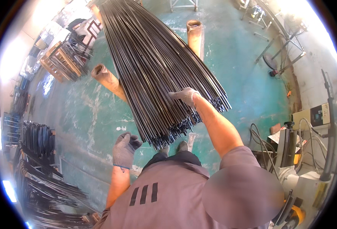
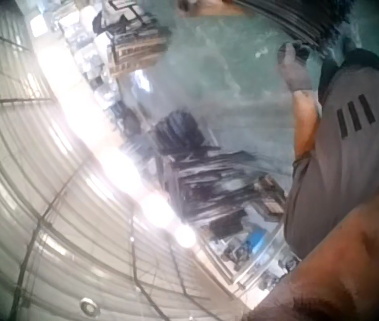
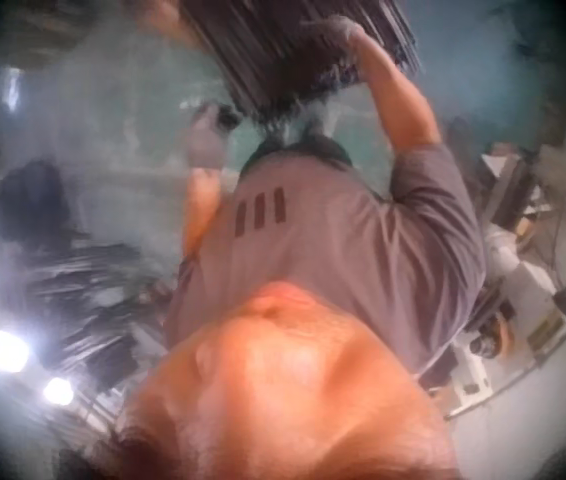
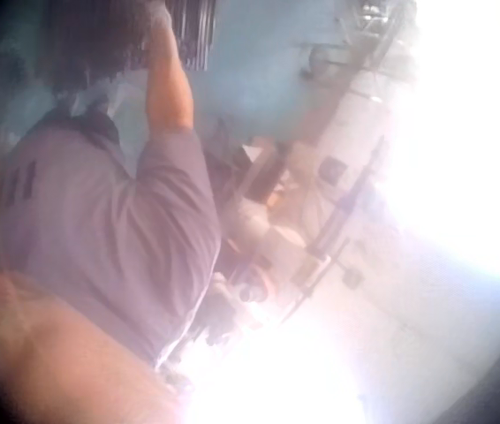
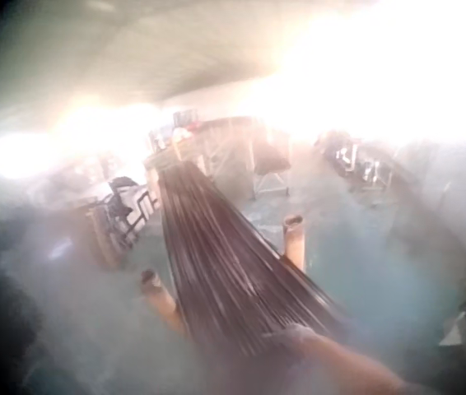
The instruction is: The person repeatedly picks up bundles of long metal rods from a floor stack, feeds them into a yellow and white bending machine, and removes the bent rods. The person stacks the finished bent rods on a nearby wooden pallet. The process is highly repetitive, involving the same sequence of loading, bending, and stacking.
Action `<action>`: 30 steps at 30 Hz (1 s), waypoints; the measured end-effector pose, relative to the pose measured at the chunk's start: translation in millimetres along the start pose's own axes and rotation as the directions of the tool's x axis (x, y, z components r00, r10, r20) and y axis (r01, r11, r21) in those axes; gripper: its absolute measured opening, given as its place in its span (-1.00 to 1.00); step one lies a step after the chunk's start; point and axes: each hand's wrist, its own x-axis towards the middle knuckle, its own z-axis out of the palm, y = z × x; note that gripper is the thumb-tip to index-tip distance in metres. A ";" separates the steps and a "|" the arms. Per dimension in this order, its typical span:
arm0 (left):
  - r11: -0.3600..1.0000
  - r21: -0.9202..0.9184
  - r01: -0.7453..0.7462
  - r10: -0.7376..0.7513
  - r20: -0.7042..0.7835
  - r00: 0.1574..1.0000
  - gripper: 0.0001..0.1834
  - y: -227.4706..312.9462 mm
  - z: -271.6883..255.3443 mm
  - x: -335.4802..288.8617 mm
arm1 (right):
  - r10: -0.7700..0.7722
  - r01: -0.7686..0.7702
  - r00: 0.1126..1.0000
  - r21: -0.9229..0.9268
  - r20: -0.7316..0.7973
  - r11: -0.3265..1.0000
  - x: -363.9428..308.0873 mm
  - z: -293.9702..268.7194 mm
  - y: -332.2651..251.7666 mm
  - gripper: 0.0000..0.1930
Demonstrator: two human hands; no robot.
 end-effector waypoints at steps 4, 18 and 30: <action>0.999 -0.027 0.035 -0.034 0.061 0.998 -0.79 0.2 -1.6 18.7 | 0.029 -0.041 0.998 0.266 0.049 0.963 -6.6 1.8 -0.6 -0.37; 0.976 0.187 0.114 -0.157 0.232 0.960 -0.81 9.4 16.4 71.6 | 0.143 -0.185 0.978 -0.324 -0.151 0.928 -27.8 21.5 -35.5 -0.26; 0.916 0.208 0.342 -0.396 0.597 0.697 -0.66 -8.0 107.8 153.8 | 0.479 -0.655 0.724 -0.274 -0.497 0.704 -321.0 126.1 117.5 -0.60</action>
